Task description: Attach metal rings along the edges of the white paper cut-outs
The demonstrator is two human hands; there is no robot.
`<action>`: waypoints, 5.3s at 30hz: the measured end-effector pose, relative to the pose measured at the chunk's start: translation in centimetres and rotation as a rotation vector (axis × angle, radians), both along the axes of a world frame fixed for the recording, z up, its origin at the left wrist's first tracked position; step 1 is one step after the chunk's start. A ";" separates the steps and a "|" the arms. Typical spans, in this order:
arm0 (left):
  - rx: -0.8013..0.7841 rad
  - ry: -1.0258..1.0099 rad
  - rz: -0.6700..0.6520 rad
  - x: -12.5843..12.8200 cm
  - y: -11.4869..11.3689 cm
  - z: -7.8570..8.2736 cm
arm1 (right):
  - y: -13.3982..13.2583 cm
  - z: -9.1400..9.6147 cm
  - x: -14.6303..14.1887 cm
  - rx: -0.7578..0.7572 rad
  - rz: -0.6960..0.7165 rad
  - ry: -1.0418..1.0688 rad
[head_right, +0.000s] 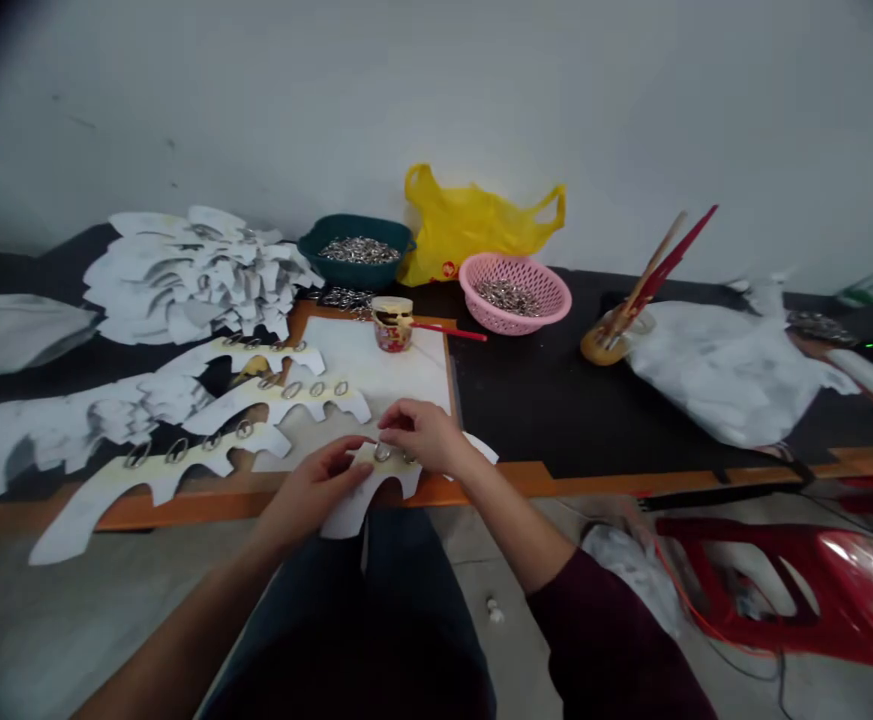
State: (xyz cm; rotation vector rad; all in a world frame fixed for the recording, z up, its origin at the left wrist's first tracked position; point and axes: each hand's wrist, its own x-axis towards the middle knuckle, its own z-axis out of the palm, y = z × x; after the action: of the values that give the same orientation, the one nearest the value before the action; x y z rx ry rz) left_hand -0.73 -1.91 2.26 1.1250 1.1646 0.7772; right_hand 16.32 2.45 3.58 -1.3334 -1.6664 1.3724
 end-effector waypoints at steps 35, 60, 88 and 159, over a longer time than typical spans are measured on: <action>-0.423 -0.559 0.227 1.1 0.2 0.9 | -3.5 -0.7 -1.4 0.776 0.122 -0.299; -0.147 -0.399 0.234 0.3 0.8 1.0 | -3.7 -0.1 -1.4 0.574 0.015 -0.174; -0.479 -0.674 0.335 0.9 -0.5 0.8 | -5.1 -1.4 -1.7 0.965 0.089 -0.426; 0.063 -0.113 0.366 0.5 -3.1 -1.1 | -8.2 -1.9 -4.6 0.449 -0.296 -0.228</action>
State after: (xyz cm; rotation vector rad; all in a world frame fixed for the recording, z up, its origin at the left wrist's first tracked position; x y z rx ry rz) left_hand -0.22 -5.00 1.19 0.9157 1.2733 1.1504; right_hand 11.76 -5.74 1.69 -1.4265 -1.7065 0.6466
